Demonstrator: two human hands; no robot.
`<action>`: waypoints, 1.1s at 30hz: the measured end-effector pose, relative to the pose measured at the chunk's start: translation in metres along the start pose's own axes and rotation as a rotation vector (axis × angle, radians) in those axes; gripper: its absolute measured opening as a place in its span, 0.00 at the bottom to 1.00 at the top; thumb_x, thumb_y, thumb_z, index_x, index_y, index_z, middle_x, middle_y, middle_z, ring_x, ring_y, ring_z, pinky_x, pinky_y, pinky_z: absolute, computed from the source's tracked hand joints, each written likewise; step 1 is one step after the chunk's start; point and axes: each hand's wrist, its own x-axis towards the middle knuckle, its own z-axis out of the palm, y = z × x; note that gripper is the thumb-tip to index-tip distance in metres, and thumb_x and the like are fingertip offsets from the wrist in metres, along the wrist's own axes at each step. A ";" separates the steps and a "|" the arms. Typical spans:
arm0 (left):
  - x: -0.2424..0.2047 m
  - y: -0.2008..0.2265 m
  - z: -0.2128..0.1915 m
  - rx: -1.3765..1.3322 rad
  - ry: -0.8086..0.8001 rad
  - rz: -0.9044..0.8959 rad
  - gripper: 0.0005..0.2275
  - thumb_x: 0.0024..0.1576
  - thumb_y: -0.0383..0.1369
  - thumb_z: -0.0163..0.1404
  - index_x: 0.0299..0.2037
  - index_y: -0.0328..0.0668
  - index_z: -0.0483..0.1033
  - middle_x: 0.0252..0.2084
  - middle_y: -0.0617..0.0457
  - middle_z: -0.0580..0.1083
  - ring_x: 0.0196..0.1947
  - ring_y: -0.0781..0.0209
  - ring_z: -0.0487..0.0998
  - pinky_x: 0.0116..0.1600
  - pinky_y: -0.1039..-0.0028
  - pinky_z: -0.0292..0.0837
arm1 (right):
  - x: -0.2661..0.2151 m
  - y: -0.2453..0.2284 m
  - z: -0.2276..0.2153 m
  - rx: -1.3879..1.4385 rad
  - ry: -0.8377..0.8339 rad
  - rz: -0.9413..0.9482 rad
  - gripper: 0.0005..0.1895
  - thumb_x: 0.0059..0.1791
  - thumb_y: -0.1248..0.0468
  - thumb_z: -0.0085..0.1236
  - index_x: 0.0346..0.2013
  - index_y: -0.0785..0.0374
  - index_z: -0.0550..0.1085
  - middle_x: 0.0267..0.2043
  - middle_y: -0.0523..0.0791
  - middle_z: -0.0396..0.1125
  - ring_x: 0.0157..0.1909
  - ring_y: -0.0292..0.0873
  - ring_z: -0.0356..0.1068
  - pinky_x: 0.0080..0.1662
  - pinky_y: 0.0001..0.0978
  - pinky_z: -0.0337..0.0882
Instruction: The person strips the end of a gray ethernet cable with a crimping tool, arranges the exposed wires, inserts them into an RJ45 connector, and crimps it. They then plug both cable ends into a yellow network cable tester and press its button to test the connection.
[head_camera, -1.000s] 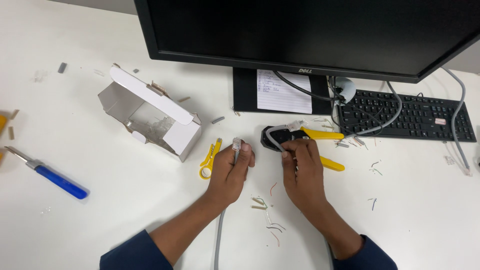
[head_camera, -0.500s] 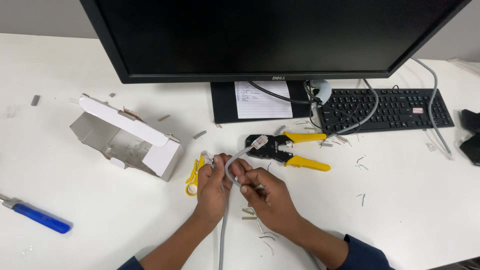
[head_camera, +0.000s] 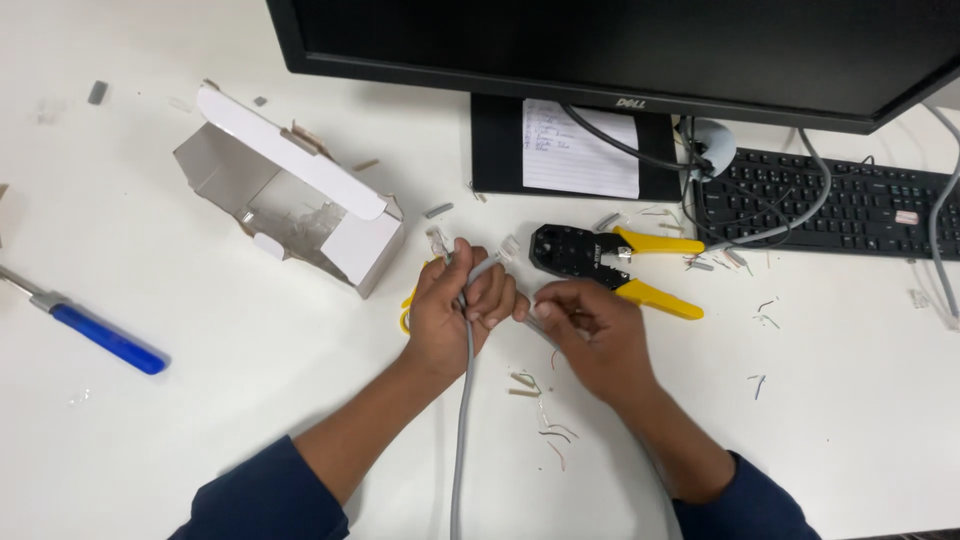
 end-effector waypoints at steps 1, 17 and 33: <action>0.000 0.003 -0.002 -0.001 0.007 -0.002 0.24 0.72 0.45 0.33 0.22 0.44 0.59 0.19 0.55 0.56 0.22 0.59 0.60 0.42 0.62 0.68 | 0.006 0.002 -0.009 0.001 -0.005 0.006 0.06 0.52 0.69 0.60 0.42 0.68 0.77 0.35 0.45 0.74 0.35 0.31 0.71 0.37 0.22 0.74; 0.008 0.014 -0.011 -0.305 -0.082 -0.193 0.25 0.71 0.49 0.32 0.20 0.48 0.55 0.16 0.59 0.52 0.18 0.65 0.55 0.26 0.72 0.59 | 0.004 -0.022 -0.033 0.319 -1.719 0.393 0.16 0.60 0.71 0.47 0.63 0.72 0.71 0.58 0.53 0.72 0.59 0.43 0.74 0.52 0.31 0.77; 0.008 0.015 -0.010 -0.212 -0.066 -0.344 0.25 0.71 0.46 0.34 0.19 0.48 0.54 0.15 0.59 0.50 0.15 0.66 0.51 0.21 0.72 0.55 | 0.023 0.025 -0.083 0.359 -0.167 -0.041 0.09 0.59 0.73 0.52 0.49 0.76 0.78 0.36 0.55 0.75 0.37 0.45 0.77 0.41 0.35 0.80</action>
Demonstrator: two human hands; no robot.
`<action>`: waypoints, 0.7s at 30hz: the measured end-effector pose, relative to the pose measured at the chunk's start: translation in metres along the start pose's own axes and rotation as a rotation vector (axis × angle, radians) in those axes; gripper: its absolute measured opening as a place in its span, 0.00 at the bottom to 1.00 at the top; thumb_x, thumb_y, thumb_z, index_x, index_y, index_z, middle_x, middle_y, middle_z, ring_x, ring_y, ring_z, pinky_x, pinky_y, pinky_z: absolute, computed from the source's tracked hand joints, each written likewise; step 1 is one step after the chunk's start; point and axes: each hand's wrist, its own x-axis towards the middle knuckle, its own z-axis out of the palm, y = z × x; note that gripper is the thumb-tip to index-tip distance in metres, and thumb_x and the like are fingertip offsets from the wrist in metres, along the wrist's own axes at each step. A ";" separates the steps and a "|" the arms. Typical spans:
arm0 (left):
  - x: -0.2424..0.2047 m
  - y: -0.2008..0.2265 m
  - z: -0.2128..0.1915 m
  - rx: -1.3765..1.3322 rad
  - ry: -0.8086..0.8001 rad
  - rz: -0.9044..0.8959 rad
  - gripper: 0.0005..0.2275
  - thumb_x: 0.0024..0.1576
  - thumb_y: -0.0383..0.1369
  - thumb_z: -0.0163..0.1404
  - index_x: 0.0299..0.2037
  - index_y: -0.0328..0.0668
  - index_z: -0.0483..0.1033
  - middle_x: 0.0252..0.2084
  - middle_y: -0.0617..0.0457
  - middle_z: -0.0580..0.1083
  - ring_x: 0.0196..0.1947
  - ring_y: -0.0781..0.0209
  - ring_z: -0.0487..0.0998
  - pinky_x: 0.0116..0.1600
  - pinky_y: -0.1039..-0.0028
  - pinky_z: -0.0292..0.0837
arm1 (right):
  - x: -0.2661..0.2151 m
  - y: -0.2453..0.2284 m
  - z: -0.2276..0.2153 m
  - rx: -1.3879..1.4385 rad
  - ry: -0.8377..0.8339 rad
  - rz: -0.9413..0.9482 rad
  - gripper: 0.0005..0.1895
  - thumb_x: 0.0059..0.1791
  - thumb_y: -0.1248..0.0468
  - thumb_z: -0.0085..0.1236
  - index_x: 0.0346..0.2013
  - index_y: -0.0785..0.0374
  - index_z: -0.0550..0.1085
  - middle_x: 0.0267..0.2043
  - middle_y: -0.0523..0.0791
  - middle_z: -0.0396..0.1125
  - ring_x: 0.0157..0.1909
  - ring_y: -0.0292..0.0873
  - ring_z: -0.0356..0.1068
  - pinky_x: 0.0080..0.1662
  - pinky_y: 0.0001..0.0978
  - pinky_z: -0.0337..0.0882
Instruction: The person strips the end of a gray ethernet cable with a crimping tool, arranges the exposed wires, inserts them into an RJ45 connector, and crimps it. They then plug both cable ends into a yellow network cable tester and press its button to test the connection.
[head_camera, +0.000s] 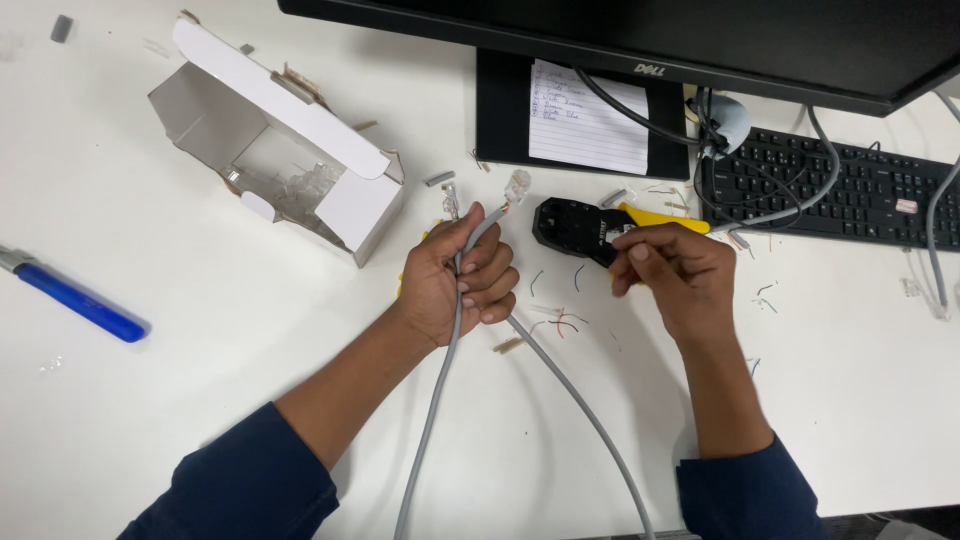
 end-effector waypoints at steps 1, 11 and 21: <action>-0.001 0.000 0.000 0.000 0.000 0.002 0.25 0.71 0.46 0.34 0.19 0.48 0.54 0.15 0.59 0.50 0.15 0.66 0.51 0.21 0.72 0.55 | 0.000 -0.001 0.008 0.000 -0.002 0.000 0.09 0.59 0.73 0.52 0.49 0.76 0.78 0.36 0.55 0.75 0.37 0.45 0.77 0.41 0.35 0.80; -0.001 0.003 -0.001 0.013 0.009 -0.114 0.25 0.70 0.46 0.36 0.18 0.48 0.53 0.14 0.60 0.50 0.13 0.68 0.50 0.18 0.77 0.50 | 0.006 -0.026 0.082 -0.851 -0.300 -0.382 0.21 0.43 0.65 0.66 0.50 0.68 0.78 0.57 0.54 0.70 0.62 0.55 0.69 0.62 0.50 0.67; -0.001 0.005 0.000 0.048 0.002 -0.122 0.25 0.70 0.46 0.37 0.17 0.47 0.54 0.14 0.59 0.51 0.13 0.68 0.50 0.18 0.76 0.51 | 0.004 -0.011 0.062 -0.894 -0.316 -0.354 0.11 0.45 0.69 0.67 0.42 0.60 0.81 0.53 0.46 0.74 0.59 0.47 0.74 0.56 0.34 0.76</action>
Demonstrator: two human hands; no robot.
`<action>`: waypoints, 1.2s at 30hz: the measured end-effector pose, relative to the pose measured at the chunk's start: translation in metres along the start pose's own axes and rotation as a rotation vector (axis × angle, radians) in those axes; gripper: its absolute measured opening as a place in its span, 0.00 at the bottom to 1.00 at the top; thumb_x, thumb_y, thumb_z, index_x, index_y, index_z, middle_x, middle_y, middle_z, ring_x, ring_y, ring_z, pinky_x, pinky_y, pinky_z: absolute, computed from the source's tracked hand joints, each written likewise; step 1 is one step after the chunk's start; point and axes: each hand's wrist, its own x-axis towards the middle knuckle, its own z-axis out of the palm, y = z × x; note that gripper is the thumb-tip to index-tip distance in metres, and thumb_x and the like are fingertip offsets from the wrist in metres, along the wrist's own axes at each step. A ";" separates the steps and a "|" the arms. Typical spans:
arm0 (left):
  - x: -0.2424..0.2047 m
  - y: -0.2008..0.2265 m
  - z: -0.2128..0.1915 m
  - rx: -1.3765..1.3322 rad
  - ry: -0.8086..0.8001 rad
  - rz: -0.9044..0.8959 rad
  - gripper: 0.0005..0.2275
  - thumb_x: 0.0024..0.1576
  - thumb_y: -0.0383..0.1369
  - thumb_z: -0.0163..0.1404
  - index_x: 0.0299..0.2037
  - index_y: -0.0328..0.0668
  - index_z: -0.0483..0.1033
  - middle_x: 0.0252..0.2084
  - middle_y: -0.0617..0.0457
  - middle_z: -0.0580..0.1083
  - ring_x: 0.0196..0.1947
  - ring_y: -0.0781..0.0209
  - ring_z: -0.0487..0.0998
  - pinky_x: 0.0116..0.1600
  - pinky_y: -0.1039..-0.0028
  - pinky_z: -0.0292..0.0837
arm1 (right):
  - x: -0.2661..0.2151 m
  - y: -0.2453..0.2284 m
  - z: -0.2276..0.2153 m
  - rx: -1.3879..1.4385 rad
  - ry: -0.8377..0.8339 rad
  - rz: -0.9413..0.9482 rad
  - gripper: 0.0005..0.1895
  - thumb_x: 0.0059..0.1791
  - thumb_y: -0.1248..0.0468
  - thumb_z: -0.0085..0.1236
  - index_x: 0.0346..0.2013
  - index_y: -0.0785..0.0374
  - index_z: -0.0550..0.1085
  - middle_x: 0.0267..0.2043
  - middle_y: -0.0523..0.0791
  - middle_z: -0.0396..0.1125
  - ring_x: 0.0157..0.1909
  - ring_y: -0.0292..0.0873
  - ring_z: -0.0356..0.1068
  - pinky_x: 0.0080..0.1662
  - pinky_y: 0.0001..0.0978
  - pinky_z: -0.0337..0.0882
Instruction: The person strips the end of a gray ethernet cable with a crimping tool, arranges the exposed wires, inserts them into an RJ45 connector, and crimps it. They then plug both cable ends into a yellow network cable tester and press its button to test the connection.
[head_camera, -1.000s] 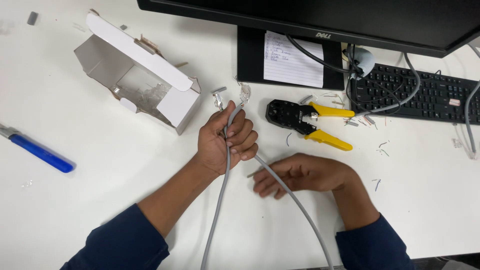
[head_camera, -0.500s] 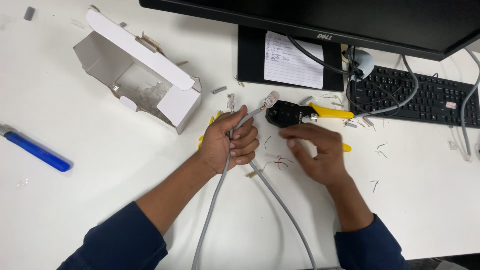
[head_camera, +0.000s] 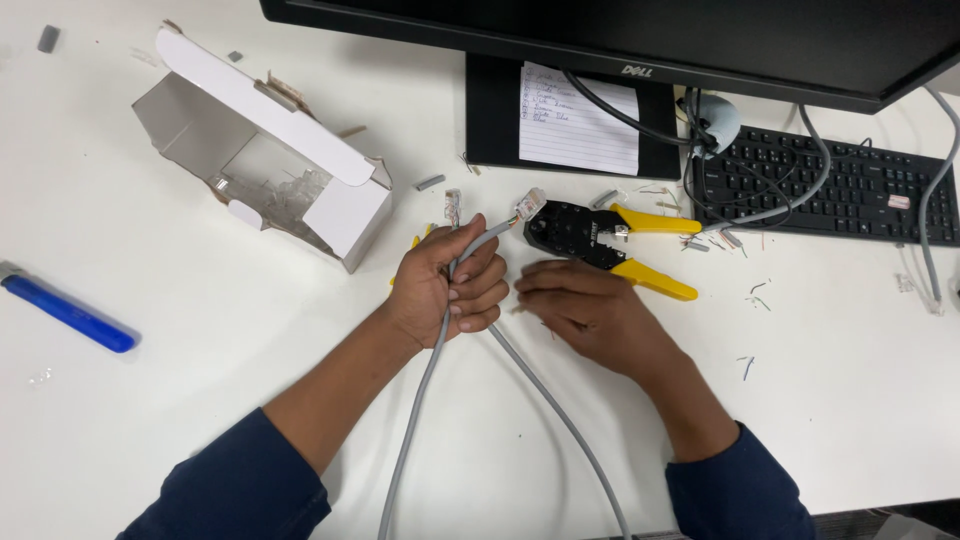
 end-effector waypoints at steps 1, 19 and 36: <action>0.001 0.001 0.002 0.002 -0.004 -0.003 0.25 0.70 0.46 0.37 0.17 0.47 0.54 0.14 0.59 0.51 0.13 0.68 0.50 0.18 0.76 0.51 | -0.001 -0.002 -0.010 -0.003 0.004 0.002 0.11 0.45 0.69 0.67 0.42 0.60 0.81 0.53 0.46 0.74 0.59 0.47 0.74 0.56 0.34 0.76; 0.005 -0.025 0.004 0.434 0.119 0.179 0.24 0.68 0.44 0.40 0.18 0.41 0.62 0.14 0.55 0.59 0.15 0.64 0.61 0.29 0.67 0.73 | -0.002 -0.035 -0.022 -0.127 0.178 0.196 0.06 0.48 0.63 0.66 0.36 0.62 0.78 0.47 0.44 0.77 0.49 0.44 0.77 0.55 0.37 0.76; 0.020 -0.022 0.015 0.658 0.282 0.397 0.13 0.66 0.32 0.42 0.32 0.29 0.73 0.27 0.49 0.74 0.30 0.62 0.76 0.48 0.68 0.78 | -0.030 -0.066 -0.010 -0.217 0.058 0.728 0.06 0.50 0.62 0.56 0.36 0.61 0.72 0.35 0.45 0.69 0.33 0.51 0.72 0.35 0.43 0.72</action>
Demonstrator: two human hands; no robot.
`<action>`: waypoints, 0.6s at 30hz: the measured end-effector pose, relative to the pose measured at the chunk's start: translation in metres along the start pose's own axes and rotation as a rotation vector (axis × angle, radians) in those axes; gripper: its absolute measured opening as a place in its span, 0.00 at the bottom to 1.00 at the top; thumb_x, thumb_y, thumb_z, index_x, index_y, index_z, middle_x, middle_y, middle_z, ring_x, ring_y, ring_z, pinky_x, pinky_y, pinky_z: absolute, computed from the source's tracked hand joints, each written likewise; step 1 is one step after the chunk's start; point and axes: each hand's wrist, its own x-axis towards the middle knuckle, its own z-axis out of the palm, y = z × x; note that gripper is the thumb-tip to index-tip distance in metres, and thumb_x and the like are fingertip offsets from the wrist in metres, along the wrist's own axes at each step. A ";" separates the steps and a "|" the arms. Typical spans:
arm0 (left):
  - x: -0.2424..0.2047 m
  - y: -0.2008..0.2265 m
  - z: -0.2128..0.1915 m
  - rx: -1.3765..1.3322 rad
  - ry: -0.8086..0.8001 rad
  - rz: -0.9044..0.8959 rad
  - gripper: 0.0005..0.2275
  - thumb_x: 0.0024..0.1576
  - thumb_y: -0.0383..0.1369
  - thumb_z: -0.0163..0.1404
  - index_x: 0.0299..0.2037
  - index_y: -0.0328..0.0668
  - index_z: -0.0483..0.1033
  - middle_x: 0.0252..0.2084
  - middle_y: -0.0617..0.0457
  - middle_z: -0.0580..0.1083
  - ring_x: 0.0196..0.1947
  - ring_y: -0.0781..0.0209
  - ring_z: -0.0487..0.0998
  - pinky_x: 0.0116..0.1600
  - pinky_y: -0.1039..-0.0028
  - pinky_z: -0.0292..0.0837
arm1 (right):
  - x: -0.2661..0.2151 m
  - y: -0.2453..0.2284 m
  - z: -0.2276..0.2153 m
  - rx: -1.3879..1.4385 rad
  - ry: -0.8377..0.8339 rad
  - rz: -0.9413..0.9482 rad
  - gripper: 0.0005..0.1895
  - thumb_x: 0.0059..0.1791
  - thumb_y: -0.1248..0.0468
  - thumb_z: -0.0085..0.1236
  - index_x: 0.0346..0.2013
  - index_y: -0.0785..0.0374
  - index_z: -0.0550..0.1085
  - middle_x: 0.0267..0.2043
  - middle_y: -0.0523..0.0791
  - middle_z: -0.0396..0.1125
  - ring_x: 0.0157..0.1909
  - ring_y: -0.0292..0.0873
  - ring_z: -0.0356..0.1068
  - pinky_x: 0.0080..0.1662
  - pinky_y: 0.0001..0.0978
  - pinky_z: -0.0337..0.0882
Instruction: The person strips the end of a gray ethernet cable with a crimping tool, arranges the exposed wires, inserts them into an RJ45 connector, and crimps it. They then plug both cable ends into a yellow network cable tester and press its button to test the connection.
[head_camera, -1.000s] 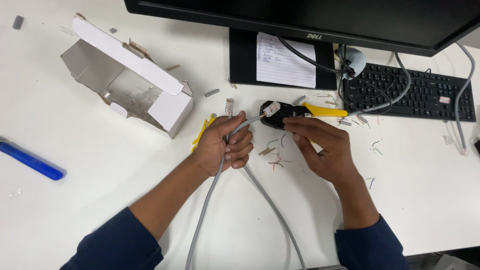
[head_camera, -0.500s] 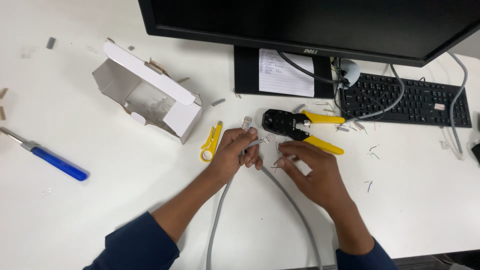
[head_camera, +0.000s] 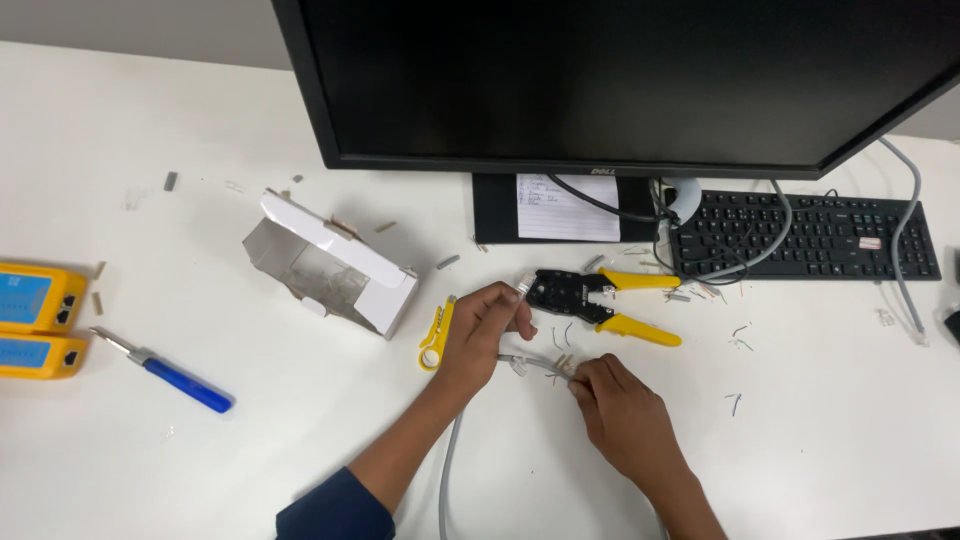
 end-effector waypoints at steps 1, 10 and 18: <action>0.005 0.003 0.000 0.002 -0.003 0.001 0.13 0.66 0.32 0.42 0.32 0.29 0.73 0.27 0.49 0.74 0.30 0.62 0.76 0.48 0.68 0.78 | 0.004 0.004 -0.002 0.002 0.004 0.000 0.06 0.50 0.62 0.56 0.36 0.61 0.72 0.35 0.45 0.69 0.33 0.51 0.72 0.35 0.43 0.72; -0.003 0.025 0.010 0.394 0.192 -0.074 0.20 0.66 0.42 0.43 0.51 0.29 0.78 0.39 0.46 0.80 0.41 0.58 0.79 0.49 0.70 0.76 | 0.021 0.036 -0.007 0.104 0.335 0.032 0.07 0.53 0.63 0.54 0.38 0.65 0.70 0.37 0.49 0.69 0.33 0.53 0.71 0.36 0.45 0.72; -0.046 0.069 0.012 0.536 0.175 0.199 0.17 0.68 0.34 0.42 0.63 0.31 0.68 0.63 0.42 0.71 0.64 0.52 0.72 0.67 0.67 0.66 | 0.032 0.038 -0.011 0.067 0.335 0.071 0.08 0.54 0.63 0.54 0.39 0.66 0.71 0.38 0.49 0.70 0.34 0.54 0.72 0.36 0.46 0.71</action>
